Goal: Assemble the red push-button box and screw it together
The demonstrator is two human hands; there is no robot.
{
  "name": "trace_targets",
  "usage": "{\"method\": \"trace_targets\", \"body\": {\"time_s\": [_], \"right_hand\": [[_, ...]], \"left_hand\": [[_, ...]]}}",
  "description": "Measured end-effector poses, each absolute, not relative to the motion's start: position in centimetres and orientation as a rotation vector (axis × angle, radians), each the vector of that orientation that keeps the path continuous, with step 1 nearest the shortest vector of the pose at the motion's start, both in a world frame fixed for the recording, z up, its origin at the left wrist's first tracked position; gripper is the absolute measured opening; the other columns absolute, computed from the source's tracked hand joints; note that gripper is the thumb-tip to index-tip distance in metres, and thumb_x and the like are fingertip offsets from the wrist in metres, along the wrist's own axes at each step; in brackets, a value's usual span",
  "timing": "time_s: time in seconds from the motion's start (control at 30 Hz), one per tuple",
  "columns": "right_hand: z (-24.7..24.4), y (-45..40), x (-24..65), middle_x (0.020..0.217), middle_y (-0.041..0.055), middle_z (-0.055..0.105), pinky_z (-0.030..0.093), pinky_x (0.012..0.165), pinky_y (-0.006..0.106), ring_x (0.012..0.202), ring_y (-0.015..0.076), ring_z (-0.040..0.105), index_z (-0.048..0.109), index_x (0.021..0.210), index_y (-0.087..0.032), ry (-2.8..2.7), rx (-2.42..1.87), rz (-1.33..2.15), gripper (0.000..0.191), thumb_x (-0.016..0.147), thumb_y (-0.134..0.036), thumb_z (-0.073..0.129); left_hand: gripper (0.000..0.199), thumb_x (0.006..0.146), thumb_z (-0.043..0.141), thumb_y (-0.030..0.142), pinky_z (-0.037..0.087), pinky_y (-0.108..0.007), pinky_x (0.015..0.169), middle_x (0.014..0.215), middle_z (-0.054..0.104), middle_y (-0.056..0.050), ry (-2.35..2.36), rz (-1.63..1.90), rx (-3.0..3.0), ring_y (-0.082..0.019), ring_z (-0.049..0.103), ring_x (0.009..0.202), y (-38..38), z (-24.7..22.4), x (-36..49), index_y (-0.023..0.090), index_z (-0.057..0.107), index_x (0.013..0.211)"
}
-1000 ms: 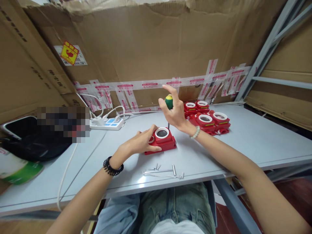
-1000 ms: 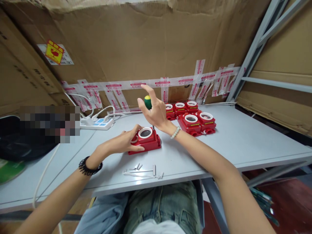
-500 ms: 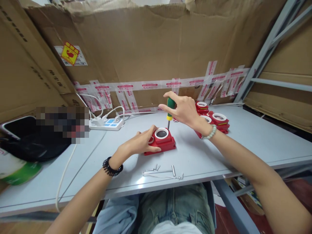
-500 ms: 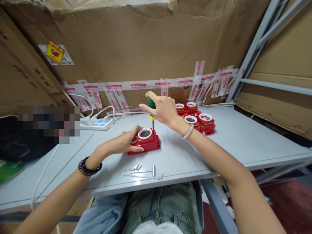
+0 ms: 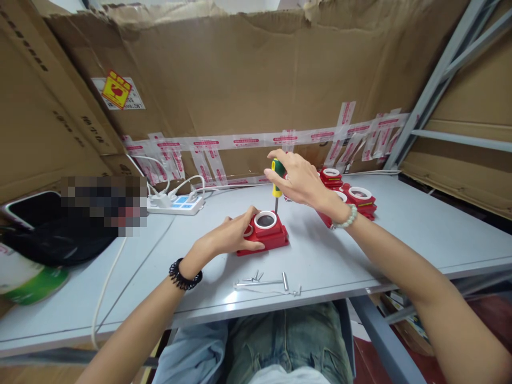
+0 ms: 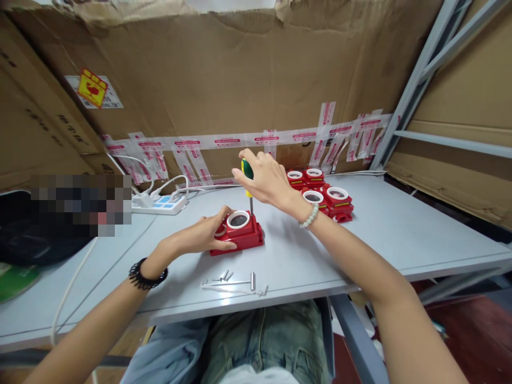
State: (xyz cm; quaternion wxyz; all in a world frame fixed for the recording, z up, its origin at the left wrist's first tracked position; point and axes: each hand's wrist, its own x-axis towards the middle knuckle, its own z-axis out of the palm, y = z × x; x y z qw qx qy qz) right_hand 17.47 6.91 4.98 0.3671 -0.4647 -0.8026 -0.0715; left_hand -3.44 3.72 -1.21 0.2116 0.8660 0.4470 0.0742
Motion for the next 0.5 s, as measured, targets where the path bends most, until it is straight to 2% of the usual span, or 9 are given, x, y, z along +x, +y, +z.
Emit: {"method": "trace_targets", "body": {"time_s": [0.07, 0.13, 0.27, 0.33, 0.43, 0.5], "right_hand": [[5.26, 6.78, 17.83, 0.098, 0.0074, 0.064, 0.043, 0.071, 0.031, 0.081, 0.0192, 0.058, 0.053, 0.127, -0.02, -2.147, -1.103, -0.006, 0.041, 0.089, -0.031, 0.046], [5.51, 6.71, 17.97, 0.091, 0.0037, 0.065, 0.042, 0.069, 0.029, 0.071, 0.0158, 0.057, 0.053, 0.128, -0.02, -2.195, -1.048, 0.103, 0.042, 0.087, -0.028, 0.05], [5.35, 6.78, 17.52, 0.072, 0.0019, 0.064, 0.038, 0.065, 0.029, 0.064, 0.0181, 0.056, 0.064, 0.11, -0.022, -2.068, -1.215, -0.17, 0.036, 0.086, -0.048, 0.057], [5.2, 6.88, 17.41, 0.076, 0.0044, 0.065, 0.037, 0.065, 0.03, 0.069, 0.0205, 0.058, 0.063, 0.115, -0.021, -2.021, -1.268, -0.217, 0.042, 0.088, -0.052, 0.052], [5.37, 6.99, 17.73, 0.093, 0.0067, 0.067, 0.04, 0.069, 0.03, 0.075, 0.019, 0.059, 0.051, 0.133, -0.018, -2.117, -1.156, -0.004, 0.047, 0.088, -0.034, 0.05], [5.61, 7.03, 17.91, 0.093, 0.0047, 0.067, 0.04, 0.07, 0.028, 0.073, 0.0162, 0.057, 0.051, 0.132, -0.018, -2.193, -1.05, 0.124, 0.048, 0.085, -0.026, 0.052]], "left_hand": [[0.054, 0.079, 0.065, 0.052, 0.039, -0.045, 0.092, 0.131, 0.06, -0.01, 1.231, 0.212, 2.405, -0.028, 0.063, 0.103, 3.71, -1.19, -3.45, 0.026, 0.034, 0.114], [0.054, 0.079, 0.065, 0.052, 0.039, -0.045, 0.093, 0.131, 0.06, -0.01, 1.23, 0.207, 2.401, -0.029, 0.063, 0.103, 3.69, -1.15, -3.42, 0.026, 0.034, 0.114], [0.053, 0.079, 0.065, 0.052, 0.04, -0.044, 0.093, 0.13, 0.06, -0.009, 1.239, 0.201, 2.397, -0.029, 0.063, 0.103, 3.61, -1.05, -3.29, 0.026, 0.034, 0.113], [0.053, 0.079, 0.065, 0.053, 0.04, -0.044, 0.093, 0.132, 0.058, -0.009, 1.238, 0.203, 2.398, -0.029, 0.062, 0.106, 3.6, -1.04, -3.29, 0.026, 0.033, 0.112], [0.052, 0.079, 0.065, 0.053, 0.039, -0.045, 0.093, 0.134, 0.058, -0.009, 1.236, 0.197, 2.402, -0.03, 0.062, 0.107, 3.64, -1.11, -3.39, 0.027, 0.033, 0.112], [0.052, 0.079, 0.065, 0.053, 0.039, -0.045, 0.093, 0.133, 0.058, -0.01, 1.235, 0.194, 2.403, -0.029, 0.062, 0.106, 3.68, -1.17, -3.48, 0.027, 0.033, 0.112]]}}
